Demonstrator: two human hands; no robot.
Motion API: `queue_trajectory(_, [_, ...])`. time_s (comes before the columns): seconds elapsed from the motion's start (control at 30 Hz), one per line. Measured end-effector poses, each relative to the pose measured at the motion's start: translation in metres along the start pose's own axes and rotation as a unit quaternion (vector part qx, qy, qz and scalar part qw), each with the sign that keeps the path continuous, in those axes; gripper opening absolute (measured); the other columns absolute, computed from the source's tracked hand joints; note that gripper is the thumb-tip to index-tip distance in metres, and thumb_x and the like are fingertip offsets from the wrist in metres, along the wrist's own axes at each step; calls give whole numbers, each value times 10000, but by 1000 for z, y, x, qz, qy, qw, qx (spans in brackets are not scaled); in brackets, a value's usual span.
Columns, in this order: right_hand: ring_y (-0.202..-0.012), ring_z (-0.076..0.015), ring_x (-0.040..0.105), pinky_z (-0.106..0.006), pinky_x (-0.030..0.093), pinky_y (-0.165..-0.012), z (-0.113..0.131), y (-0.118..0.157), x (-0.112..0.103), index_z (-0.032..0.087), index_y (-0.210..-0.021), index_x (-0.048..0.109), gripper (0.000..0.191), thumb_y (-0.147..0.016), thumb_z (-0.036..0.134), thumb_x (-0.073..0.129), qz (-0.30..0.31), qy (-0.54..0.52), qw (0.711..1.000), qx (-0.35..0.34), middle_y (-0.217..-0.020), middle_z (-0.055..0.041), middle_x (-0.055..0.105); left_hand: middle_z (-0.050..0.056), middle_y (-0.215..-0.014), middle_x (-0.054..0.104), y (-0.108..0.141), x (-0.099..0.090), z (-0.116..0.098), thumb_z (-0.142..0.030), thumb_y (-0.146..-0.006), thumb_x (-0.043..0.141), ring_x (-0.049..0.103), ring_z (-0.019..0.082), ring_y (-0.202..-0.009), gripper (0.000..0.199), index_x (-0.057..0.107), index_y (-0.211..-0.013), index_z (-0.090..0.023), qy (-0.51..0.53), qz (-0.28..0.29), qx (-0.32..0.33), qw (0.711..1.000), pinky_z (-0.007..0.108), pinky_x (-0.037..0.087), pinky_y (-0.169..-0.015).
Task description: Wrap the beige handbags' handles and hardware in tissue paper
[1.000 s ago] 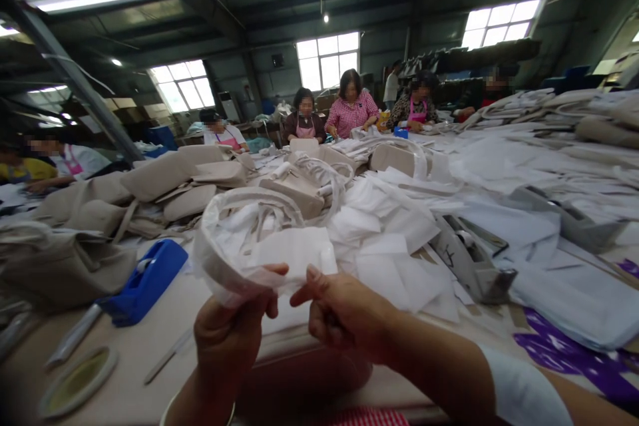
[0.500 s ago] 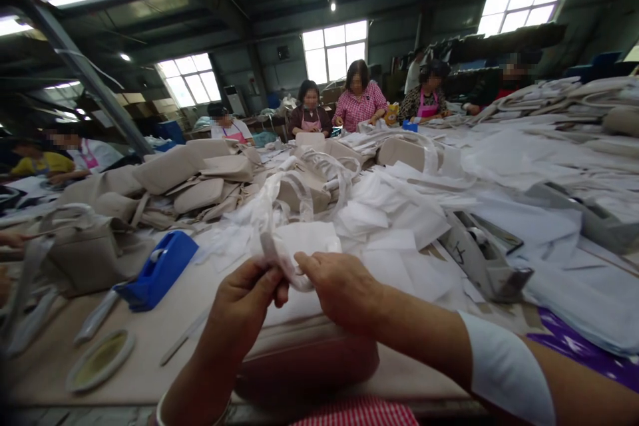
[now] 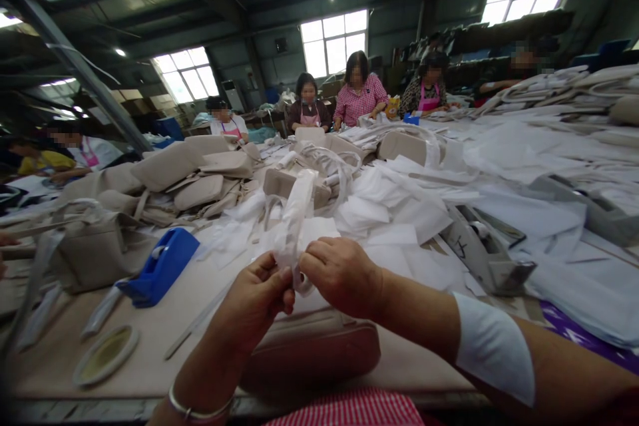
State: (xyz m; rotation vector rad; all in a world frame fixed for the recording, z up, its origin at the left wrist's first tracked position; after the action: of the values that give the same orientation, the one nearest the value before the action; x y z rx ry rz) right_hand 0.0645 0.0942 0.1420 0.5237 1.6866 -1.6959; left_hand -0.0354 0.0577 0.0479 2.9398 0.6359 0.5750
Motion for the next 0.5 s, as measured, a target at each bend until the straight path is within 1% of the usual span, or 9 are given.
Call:
queue_trajectory(0.03, [-702, -163, 553, -280, 429, -645, -5, 1, -4, 136, -834, 638, 248, -951, 135, 420, -20, -41, 999, 28, -757, -74, 623, -2, -693, 654, 0, -3, -3, -269, -786, 753, 571, 62, -479, 281, 609, -984, -132, -2, -15, 22, 1000, 151, 475, -445])
queue_trajectory(0.1, [-781, -164, 588, -276, 451, -703, -24, 5, -12, 131, -947, 668, 182, -937, 172, 491, -64, -125, 983, 122, -853, -85, 657, -15, -697, 643, 2, -13, -14, -268, -782, 754, 581, 62, -492, 318, 598, -1024, -133, -23, -70, 85, 994, 159, 489, -477])
queue_trajectory(0.17, [-747, -152, 580, -269, 446, -682, -44, 13, -5, 143, -926, 701, 183, -921, 258, 558, -55, -228, 941, 244, -825, -62, 657, -31, -711, 634, 8, -21, -27, -267, -788, 746, 613, 81, -516, 355, 578, -1080, -157, -70, -125, 158, 977, 190, 522, -518])
queue_trajectory(0.2, [-685, -137, 556, -258, 429, -632, -50, 18, 6, 143, -860, 712, 220, -908, 316, 585, -26, -293, 907, 301, -756, -41, 636, -38, -716, 632, 12, -20, -32, -263, -803, 729, 628, 92, -528, 361, 566, -1112, -171, -104, -136, 187, 967, 207, 536, -539])
queue_trajectory(0.27, [-551, -96, 462, -231, 349, -513, -50, 30, 34, 129, -757, 704, 329, -868, 429, 627, 36, -430, 811, 396, -611, 0, 556, -42, -728, 629, 18, -10, -37, -241, -854, 666, 651, 106, -552, 357, 537, -1183, -196, -185, -125, 240, 945, 225, 547, -569])
queue_trajectory(0.3, [-499, -78, 404, -222, 294, -467, -48, 36, 46, 119, -741, 695, 362, -839, 465, 654, 50, -487, 757, 433, -555, 19, 511, -41, -734, 631, 22, -3, -39, -222, -878, 630, 658, 109, -567, 364, 515, -1223, -206, -230, -112, 268, 929, 228, 547, -583])
queue_trajectory(0.37, [-436, -49, 299, -214, 190, -418, -44, 46, 63, 106, -730, 670, 377, -767, 477, 726, 36, -566, 661, 491, -487, 50, 442, -33, -752, 641, 30, 9, -41, -174, -904, 575, 666, 113, -590, 425, 452, -1307, -219, -321, -92, 330, 883, 236, 544, -608])
queue_trajectory(0.43, [-415, -33, 246, -214, 133, -407, -42, 52, 73, 106, -732, 647, 355, -710, 432, 785, 6, -619, 591, 516, -486, 57, 446, -8, -799, 670, 37, 17, -41, -132, -907, 551, 667, 117, -605, 499, 386, -1370, -223, -402, -82, 379, 829, 246, 541, -632])
queue_trajectory(0.5, [-412, -26, 227, -215, 119, -407, -41, 53, 77, 112, -716, 627, 336, -688, 396, 805, -18, -652, 554, 517, -501, 57, 453, 31, -875, 699, 42, 22, -40, -109, -900, 554, 681, 136, -674, 525, 381, -1381, -227, -459, -72, 407, 786, 267, 542, -687])
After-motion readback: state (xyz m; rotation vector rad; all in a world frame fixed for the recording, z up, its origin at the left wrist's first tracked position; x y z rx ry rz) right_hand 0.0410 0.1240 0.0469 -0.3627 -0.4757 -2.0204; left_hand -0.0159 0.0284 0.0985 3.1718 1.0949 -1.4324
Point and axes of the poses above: each hand's wrist, its own y-axis away from the middle knuckle, its own x-axis out of the palm, z = x × y, the point moved 10 cm from there along -y, towards the middle knuckle
